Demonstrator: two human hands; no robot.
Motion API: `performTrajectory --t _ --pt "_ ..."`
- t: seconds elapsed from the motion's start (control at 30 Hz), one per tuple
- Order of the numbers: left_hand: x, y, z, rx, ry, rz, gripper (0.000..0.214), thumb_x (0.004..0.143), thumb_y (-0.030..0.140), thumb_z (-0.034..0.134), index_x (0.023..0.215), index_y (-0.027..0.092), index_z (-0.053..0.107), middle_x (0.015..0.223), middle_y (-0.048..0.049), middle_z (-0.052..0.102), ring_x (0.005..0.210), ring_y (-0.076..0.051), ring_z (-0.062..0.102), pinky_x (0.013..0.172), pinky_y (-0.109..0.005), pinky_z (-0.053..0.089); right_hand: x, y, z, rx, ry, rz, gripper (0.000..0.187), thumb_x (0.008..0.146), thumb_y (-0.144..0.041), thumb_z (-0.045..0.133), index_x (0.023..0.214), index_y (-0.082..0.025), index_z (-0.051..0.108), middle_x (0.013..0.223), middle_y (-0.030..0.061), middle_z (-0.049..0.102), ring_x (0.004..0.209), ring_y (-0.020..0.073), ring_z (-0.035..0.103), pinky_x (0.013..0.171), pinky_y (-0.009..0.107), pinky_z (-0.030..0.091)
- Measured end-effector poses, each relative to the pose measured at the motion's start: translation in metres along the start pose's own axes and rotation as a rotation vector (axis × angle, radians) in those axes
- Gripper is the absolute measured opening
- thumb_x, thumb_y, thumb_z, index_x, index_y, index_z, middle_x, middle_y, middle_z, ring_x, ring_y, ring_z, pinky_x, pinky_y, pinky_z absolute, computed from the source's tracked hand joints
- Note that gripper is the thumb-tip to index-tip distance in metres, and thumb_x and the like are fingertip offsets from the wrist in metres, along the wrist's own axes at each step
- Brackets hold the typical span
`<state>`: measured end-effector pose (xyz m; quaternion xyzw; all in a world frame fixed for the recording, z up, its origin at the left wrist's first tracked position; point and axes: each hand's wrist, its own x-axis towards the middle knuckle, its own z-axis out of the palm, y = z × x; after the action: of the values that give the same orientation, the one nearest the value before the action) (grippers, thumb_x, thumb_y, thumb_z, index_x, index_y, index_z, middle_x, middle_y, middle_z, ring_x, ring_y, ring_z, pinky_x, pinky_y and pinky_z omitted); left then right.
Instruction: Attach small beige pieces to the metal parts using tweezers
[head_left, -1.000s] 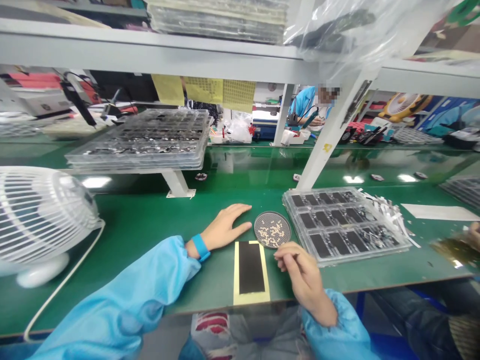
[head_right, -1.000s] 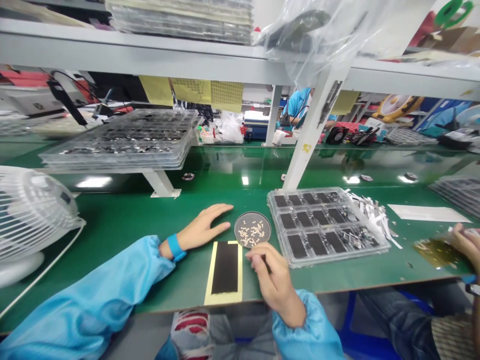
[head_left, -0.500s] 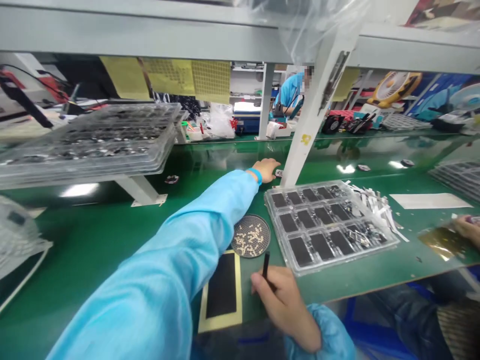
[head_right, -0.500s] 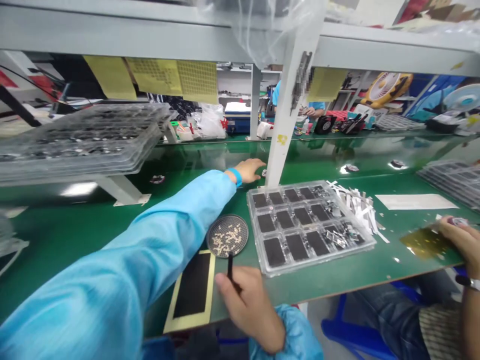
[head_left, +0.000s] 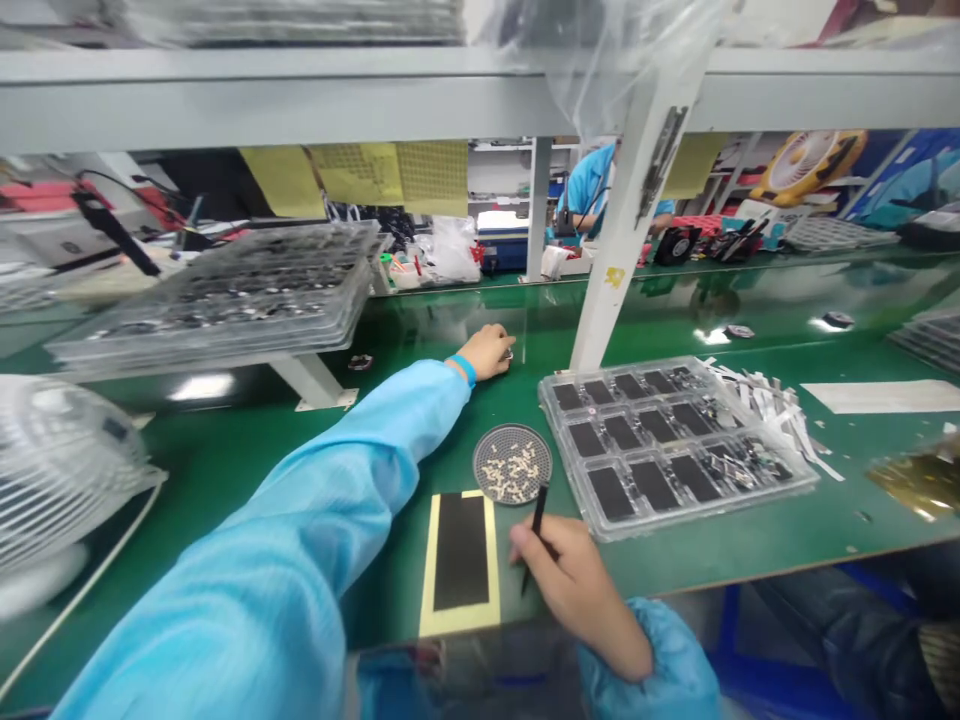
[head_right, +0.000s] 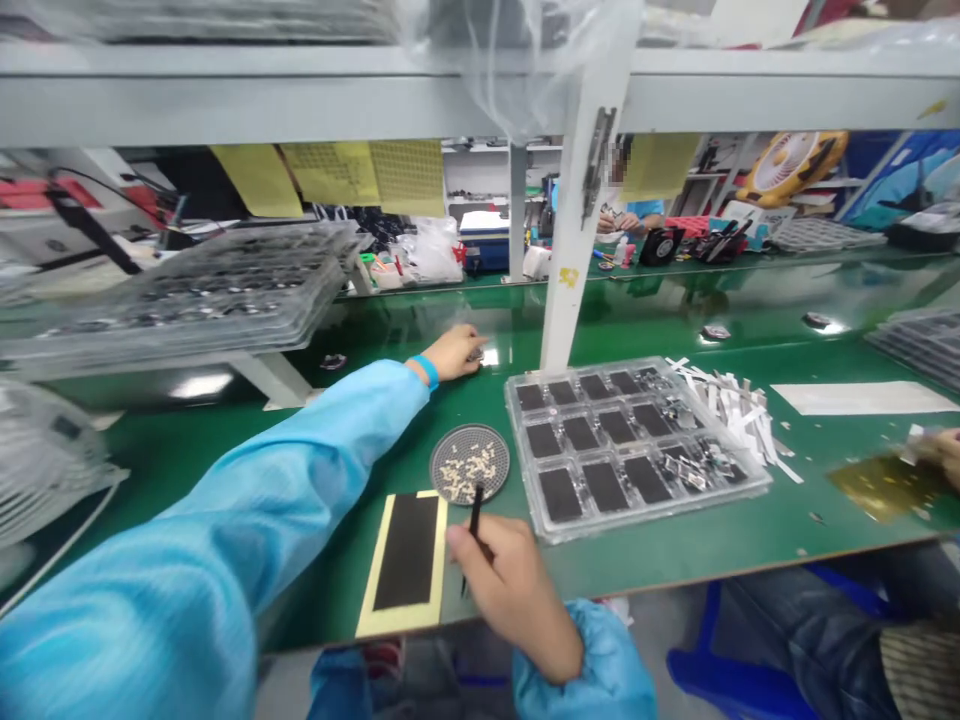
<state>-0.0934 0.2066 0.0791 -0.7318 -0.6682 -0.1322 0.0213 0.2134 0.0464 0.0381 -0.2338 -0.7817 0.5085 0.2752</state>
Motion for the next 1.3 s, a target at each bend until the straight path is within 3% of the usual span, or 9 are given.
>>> performTrajectory --t 0.2,0.33,0.43,0.57,0.73,0.83,0.97,1.17,1.3 --pt "-0.133 0.029 -0.043 -0.034 0.169 0.014 0.058 0.089 0.020 0.057 0.146 0.020 0.045 0.136 -0.0116 0.048 0.127 -0.026 0.045 0.114 -0.041 0.039 0.004 0.009 0.003 0.151 0.062 0.083 0.037 0.095 -0.048 0.060 0.079 -0.015 0.064 0.063 0.0007 0.057 0.056 0.0116 0.054 0.053 0.022 0.040" --pt "-0.206 0.052 -0.036 -0.378 0.249 -0.124 0.044 0.092 0.026 0.059 0.136 0.027 0.054 0.125 -0.0080 0.050 0.117 -0.022 0.053 0.105 -0.038 0.046 0.005 0.009 0.003 0.219 0.048 0.063 0.028 0.089 -0.043 0.067 0.088 -0.016 0.065 0.076 0.0042 0.064 0.061 0.0124 0.057 0.050 0.022 0.044" --pt "-0.233 0.049 -0.029 -0.424 0.134 -0.211 0.023 0.096 0.036 0.057 0.113 0.024 0.066 0.110 -0.0067 0.055 0.103 -0.022 0.057 0.096 -0.038 0.050 0.007 0.011 0.004 0.208 0.025 0.101 0.026 0.088 -0.041 0.070 0.089 -0.016 0.068 0.078 0.0049 0.065 0.061 0.0126 0.059 0.047 0.021 0.044" --pt "-0.243 0.031 -0.035 -0.291 -0.027 -0.164 0.033 0.097 0.047 0.054 0.118 0.025 0.065 0.109 -0.0071 0.060 0.104 -0.025 0.055 0.096 -0.043 0.047 0.012 0.010 0.009 0.165 0.038 0.088 0.025 0.086 -0.040 0.072 0.084 -0.015 0.068 0.087 0.0064 0.067 0.063 0.0120 0.060 0.052 0.022 0.049" --pt "-0.247 0.025 -0.045 -0.244 -0.150 -0.064 0.047 0.089 0.048 0.067 0.131 0.028 0.058 0.116 -0.0066 0.060 0.104 -0.027 0.055 0.091 -0.041 0.046 0.030 0.000 0.014 -0.024 0.169 0.030 0.024 0.087 -0.040 0.072 0.091 -0.016 0.069 0.089 0.0064 0.070 0.070 0.0146 0.064 0.059 0.025 0.052" --pt "-0.248 0.033 -0.045 -0.202 -0.119 -0.109 0.027 0.093 0.042 0.062 0.113 0.024 0.062 0.103 -0.0055 0.061 0.093 -0.025 0.056 0.083 -0.039 0.046 0.047 -0.006 0.018 -0.153 0.192 0.002 0.025 0.088 -0.042 0.070 0.092 -0.018 0.071 0.089 0.0050 0.072 0.067 0.0141 0.063 0.060 0.026 0.050" --pt "-0.246 0.043 -0.042 -0.233 -0.033 -0.221 0.022 0.082 0.031 0.071 0.094 0.021 0.054 0.090 -0.0031 0.060 0.082 -0.023 0.056 0.070 -0.036 0.044 0.064 -0.007 0.027 -0.219 0.184 -0.023 0.023 0.086 -0.042 0.073 0.091 -0.019 0.073 0.084 0.0033 0.072 0.064 0.0137 0.062 0.064 0.027 0.051" --pt "-0.242 0.038 -0.028 -0.689 0.081 -0.430 0.025 0.080 0.025 0.072 0.097 0.021 0.053 0.079 0.0021 0.064 0.071 -0.016 0.060 0.066 -0.029 0.043 0.068 -0.004 0.032 -0.227 0.168 0.031 0.026 0.084 -0.045 0.075 0.085 -0.020 0.072 0.078 0.0017 0.071 0.065 0.0145 0.064 0.063 0.027 0.051" --pt "-0.236 0.037 -0.030 -1.226 0.119 -0.491 0.044 0.077 0.030 0.079 0.112 0.018 0.055 0.096 -0.0036 0.071 0.082 -0.015 0.064 0.073 -0.026 0.047 0.068 -0.002 0.033 -0.234 0.160 0.022 0.026 0.084 -0.048 0.075 0.086 -0.022 0.072 0.079 0.0001 0.071 0.065 0.0141 0.064 0.064 0.028 0.051"
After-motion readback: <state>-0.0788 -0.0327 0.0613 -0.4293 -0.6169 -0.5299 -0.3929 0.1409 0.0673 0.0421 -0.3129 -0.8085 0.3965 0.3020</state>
